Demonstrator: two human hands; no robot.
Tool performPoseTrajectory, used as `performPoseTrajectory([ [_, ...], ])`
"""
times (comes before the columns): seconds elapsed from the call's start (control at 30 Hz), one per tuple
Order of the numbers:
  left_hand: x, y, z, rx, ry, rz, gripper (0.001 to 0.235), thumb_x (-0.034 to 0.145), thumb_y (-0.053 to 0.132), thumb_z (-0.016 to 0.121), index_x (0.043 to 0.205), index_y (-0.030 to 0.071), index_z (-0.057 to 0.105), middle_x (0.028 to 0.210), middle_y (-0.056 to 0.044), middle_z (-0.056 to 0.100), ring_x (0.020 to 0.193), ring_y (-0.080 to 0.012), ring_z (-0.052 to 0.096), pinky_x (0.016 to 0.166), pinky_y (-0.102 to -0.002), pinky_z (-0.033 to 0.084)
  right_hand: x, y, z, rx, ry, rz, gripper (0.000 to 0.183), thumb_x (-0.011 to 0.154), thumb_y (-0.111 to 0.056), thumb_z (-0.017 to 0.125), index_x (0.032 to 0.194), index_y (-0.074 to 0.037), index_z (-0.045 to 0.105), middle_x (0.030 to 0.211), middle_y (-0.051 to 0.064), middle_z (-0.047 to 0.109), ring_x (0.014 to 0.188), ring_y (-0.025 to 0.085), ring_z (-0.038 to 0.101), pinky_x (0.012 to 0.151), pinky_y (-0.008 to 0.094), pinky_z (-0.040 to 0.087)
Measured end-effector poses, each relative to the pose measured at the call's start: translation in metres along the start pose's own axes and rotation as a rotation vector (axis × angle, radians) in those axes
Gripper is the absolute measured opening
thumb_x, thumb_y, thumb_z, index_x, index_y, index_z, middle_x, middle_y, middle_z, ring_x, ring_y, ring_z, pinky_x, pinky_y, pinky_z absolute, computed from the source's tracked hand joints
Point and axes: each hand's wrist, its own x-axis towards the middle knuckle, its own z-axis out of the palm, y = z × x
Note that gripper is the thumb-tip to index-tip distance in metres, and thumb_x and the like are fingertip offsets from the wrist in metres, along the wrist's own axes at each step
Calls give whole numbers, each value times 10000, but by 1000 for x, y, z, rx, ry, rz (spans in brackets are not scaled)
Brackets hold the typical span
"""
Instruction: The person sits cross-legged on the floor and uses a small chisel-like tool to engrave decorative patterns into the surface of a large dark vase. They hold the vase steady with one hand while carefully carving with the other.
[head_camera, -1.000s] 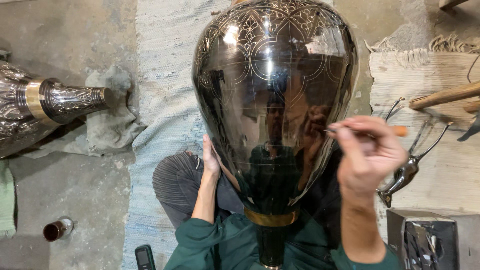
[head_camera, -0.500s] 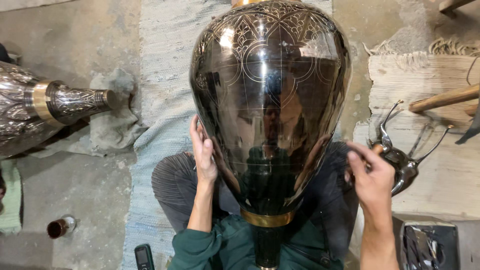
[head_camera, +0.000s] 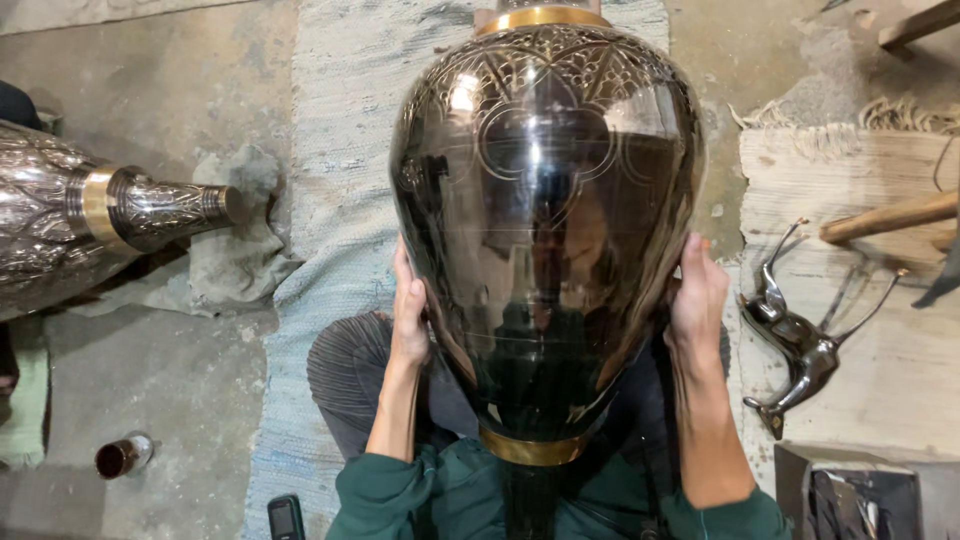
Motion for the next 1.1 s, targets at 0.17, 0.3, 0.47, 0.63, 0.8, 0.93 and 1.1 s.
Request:
performPoseTrajectory([
  [0.17, -2, -26, -8, -265, -28, -138, 941, 975, 645, 454, 1662, 131, 69, 1702, -130, 228, 1553, -282, 280, 1262, -438, 238, -11, -3, -10, -477, 41, -311, 558, 1172, -415, 545, 1263, 114, 697, 914, 125, 622, 864, 184, 546, 849, 311, 454],
  [0.3, -6, -44, -14, -349, -39, -133, 881, 1010, 618, 424, 1667, 142, 78, 1686, -129, 272, 1533, -292, 314, 1257, -444, 259, -10, 1, -23, -532, -39, -564, 508, 1217, -339, 571, 1381, 139, 618, 1205, 101, 723, 1121, 186, 670, 1048, 322, 497],
  [0.47, -12, -65, -22, -310, 15, -111, 836, 1029, 581, 406, 1657, 96, 142, 1687, -105, 278, 1543, -258, 294, 1260, -408, 236, -24, -5, -28, -216, -77, -84, 523, 1064, -270, 673, 1491, 26, 626, 869, 135, 615, 607, 119, 533, 553, 257, 448],
  [0.63, -15, -89, -29, -331, 81, -79, 754, 1075, 504, 381, 1623, 9, 230, 1657, -130, 333, 1534, -253, 310, 1264, -380, 225, -58, -30, -33, -165, -130, -40, 469, 922, -111, 709, 1364, 18, 621, 1082, 53, 709, 683, 69, 635, 590, 205, 535],
  [0.8, -14, -96, -33, -196, 120, -22, 719, 1091, 510, 385, 1562, -34, 373, 1552, -169, 486, 1450, -270, 440, 1224, -383, 307, -109, -35, -50, -588, -183, -109, 412, 860, -26, 740, 1270, -60, 713, 1051, 70, 756, 763, 116, 630, 680, 257, 515],
  [0.93, -13, -95, -32, -263, 145, -37, 722, 1063, 522, 415, 1538, -20, 375, 1506, -152, 527, 1407, -247, 487, 1195, -374, 338, -157, -9, -101, -992, -47, -135, 341, 838, -92, 768, 1166, -184, 770, 1007, 92, 743, 824, 177, 724, 725, 322, 557],
  [1.1, -15, -92, -32, -177, 175, -18, 729, 1060, 528, 430, 1528, -30, 390, 1467, -163, 559, 1359, -240, 529, 1161, -357, 374, -184, 51, -192, -1281, 107, 51, 291, 891, -182, 737, 1173, -238, 780, 843, 117, 761, 800, 265, 739, 781, 379, 577],
])
